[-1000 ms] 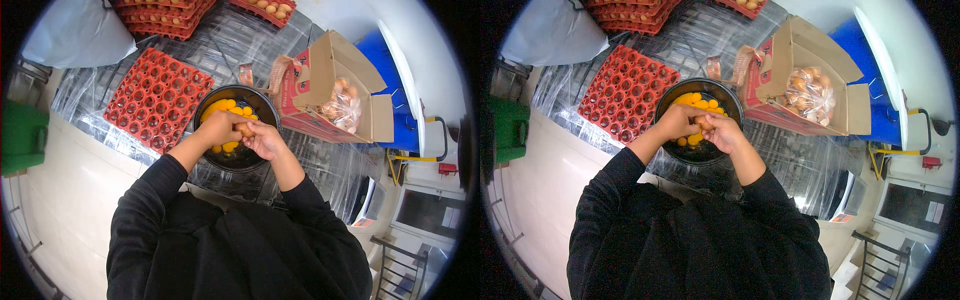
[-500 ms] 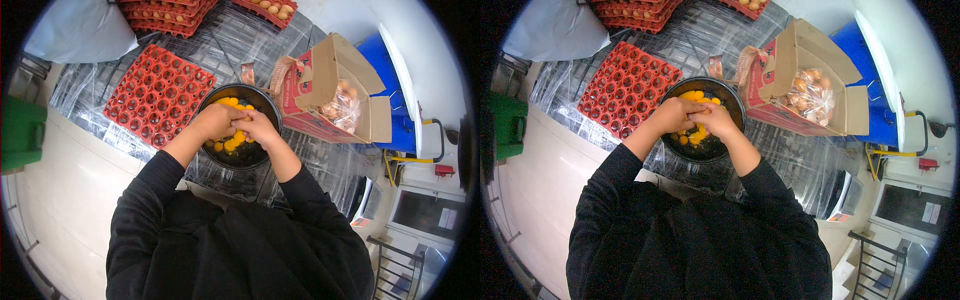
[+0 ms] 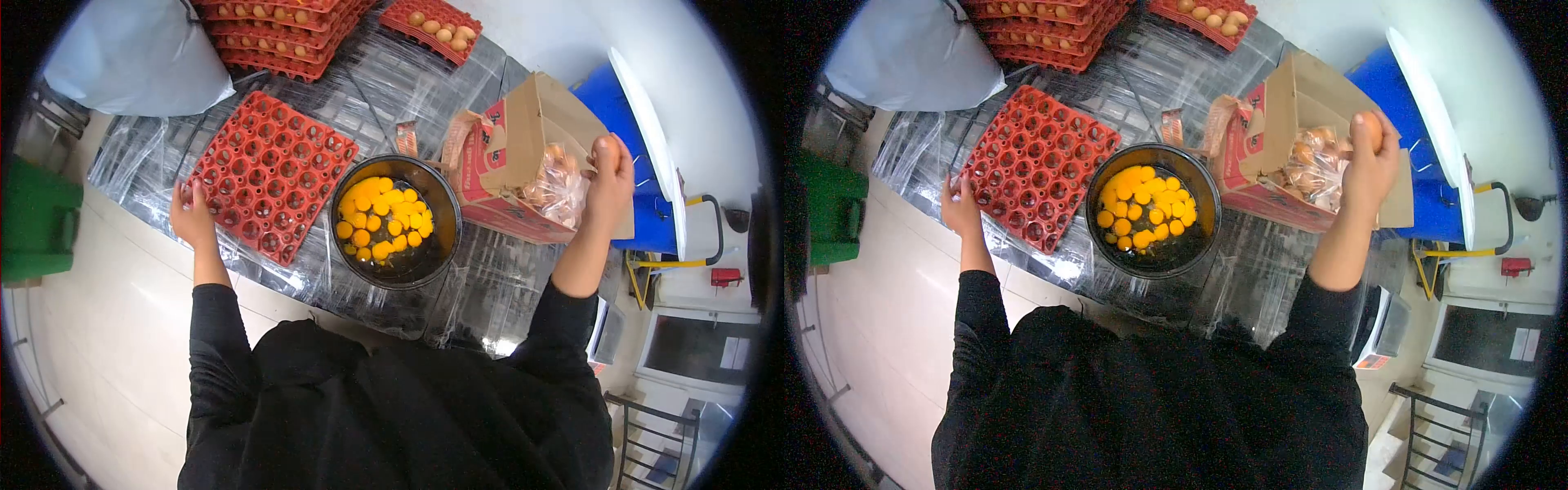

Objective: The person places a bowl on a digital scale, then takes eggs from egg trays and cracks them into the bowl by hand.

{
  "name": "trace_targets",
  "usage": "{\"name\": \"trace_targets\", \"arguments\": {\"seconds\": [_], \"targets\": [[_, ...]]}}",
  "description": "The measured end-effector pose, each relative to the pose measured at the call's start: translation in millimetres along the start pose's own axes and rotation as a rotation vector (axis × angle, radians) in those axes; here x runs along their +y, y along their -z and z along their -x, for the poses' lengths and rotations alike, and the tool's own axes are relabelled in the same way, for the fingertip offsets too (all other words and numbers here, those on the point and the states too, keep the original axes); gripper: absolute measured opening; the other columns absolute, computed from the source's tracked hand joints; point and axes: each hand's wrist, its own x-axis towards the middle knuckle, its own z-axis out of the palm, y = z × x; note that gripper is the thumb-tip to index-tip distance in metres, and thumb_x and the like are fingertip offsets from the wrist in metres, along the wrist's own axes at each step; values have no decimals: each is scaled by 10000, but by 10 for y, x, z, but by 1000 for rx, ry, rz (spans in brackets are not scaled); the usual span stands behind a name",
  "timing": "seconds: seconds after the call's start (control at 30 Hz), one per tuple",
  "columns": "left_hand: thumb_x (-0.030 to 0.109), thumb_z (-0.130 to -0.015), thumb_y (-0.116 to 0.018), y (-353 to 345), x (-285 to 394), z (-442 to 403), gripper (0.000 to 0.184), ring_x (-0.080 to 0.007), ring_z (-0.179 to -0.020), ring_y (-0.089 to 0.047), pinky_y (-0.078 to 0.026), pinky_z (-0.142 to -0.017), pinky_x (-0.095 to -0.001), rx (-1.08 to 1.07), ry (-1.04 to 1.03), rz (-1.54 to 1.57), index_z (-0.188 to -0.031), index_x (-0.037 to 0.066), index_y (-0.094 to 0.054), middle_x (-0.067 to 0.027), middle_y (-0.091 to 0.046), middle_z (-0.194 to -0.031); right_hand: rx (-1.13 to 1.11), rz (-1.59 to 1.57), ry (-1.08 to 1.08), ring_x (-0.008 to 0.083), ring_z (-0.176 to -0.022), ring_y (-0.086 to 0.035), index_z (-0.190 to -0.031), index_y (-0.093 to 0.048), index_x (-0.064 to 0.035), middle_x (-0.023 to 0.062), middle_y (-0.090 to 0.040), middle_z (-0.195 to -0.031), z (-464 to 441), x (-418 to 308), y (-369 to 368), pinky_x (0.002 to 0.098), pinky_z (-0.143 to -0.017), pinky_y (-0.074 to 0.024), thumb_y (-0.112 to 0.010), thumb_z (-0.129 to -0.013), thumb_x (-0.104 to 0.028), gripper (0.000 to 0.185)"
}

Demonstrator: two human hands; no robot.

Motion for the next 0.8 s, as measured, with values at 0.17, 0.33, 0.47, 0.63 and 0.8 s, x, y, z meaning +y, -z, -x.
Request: {"name": "trace_targets", "arguments": {"seconds": [0.17, 0.33, 0.47, 0.63, 0.8], "targets": [[373, -881, -375, -154, -670, 334, 446, -280, -1194, -374, -265, -942, -553, -125, 243, -529, -1251, 130, -431, -91, -446, -1266, 137, 607, 287, 243, -974, -514, -1149, -500, 12, 153, -531, -1049, -207, 343, -195, 330, -833, -424, -670, -731, -266, 529], [335, -912, -301, -241, -704, 408, 396, -262, -1249, -300, -172, -946, -633, -82, 224, -496, -1251, 169, -421, -51, -389, -1314, -170, 13, 311, 211, -984, -505, -1109, -532, -14, 134, -501, -1116, -78, -946, -1319, 305, -827, -412, -674, -723, -271, 484], [346, -896, -346, -251, -673, 332, 409, -262, -1271, -264, -141, -977, -610, -129, 313, -555, -1267, 183, -402, -46, -370, -1330, -583, 201, 348, 264, -970, -545, -1066, -575, -45, 177, -555, -1047, -583, -1090, -2778, 337, -801, -440, -663, -709, -318, 458], [354, -830, -454, -179, -365, 205, 512, -286, -1316, -147, -97, -1020, -561, -332, 416, -710, -1310, 212, -341, -47, -234, -1410, -596, 430, 373, 299, -887, -592, -1028, -590, -53, 185, -613, -932, -1069, -685, -4222, 355, -802, -456, -664, -678, -328, 452], [369, -817, -466, -232, -561, 197, 546, -298, -1321, -122, -102, -1020, -557, -402, 433, -811, -1321, 213, -325, -55, -201, -1424, -477, -15, -227, 251, -914, -583, -1136, -497, 49, 155, -584, -1049, -1166, -376, -4911, 329, -784, -466, -665, -698, -282, 574]]}}
